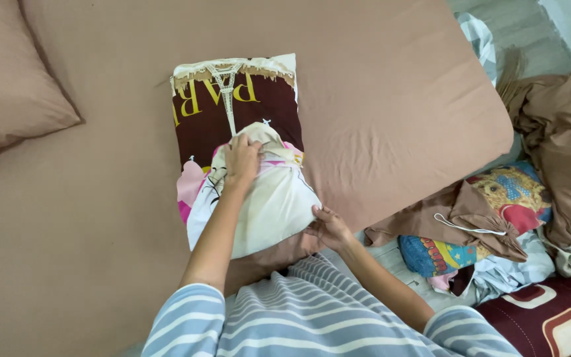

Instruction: The person places two pillows into pillowcases on a bed. First, a plain brown pillowcase is put on a white pillow and smoothed. Then, a patterned pillowcase with a Paris/Eiffel Tower design is put on another white pillow and smoothed. Both finished pillows are placed on the bed.

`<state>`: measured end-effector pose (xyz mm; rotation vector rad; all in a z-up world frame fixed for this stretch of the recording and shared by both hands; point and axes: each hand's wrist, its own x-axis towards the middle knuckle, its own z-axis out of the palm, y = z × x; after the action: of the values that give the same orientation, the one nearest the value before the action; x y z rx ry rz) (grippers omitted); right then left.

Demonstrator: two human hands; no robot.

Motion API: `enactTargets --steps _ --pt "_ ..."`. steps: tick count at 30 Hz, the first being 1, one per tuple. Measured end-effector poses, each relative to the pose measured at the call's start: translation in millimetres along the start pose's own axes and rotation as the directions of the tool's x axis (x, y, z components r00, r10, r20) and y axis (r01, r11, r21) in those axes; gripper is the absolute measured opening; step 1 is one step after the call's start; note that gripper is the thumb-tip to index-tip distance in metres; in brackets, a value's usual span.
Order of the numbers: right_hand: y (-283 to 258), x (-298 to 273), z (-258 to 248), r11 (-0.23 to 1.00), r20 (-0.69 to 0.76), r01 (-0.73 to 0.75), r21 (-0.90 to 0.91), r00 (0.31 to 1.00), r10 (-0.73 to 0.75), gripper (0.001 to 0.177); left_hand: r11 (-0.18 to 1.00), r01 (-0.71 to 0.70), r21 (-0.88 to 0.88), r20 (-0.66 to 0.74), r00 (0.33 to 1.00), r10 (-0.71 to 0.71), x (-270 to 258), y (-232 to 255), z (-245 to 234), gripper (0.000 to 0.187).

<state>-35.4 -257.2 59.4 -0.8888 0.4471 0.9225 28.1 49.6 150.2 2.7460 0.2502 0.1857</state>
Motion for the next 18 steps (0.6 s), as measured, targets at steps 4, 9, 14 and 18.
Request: enactTargets --steps 4,9,14,18 --pt "-8 -4 39 0.972 0.105 0.008 0.235 0.994 -0.033 0.031 0.964 -0.236 -0.123 -0.124 0.967 0.221 -2 12 -43 0.022" --pt "-21 30 83 0.873 0.282 -0.067 0.483 0.956 -0.082 0.035 0.881 -0.453 -0.134 -0.314 0.863 0.396 -86 82 -85 0.019" --pt "-33 64 130 0.836 0.608 -0.264 0.481 0.787 -0.101 0.029 0.863 -0.47 -0.185 -0.413 0.834 0.366 -109 96 -121 0.018" --pt "-75 16 197 0.855 0.732 -0.232 0.463 0.644 -0.222 0.063 0.863 -0.484 -0.142 -0.372 0.834 0.407 -119 84 -131 0.016"
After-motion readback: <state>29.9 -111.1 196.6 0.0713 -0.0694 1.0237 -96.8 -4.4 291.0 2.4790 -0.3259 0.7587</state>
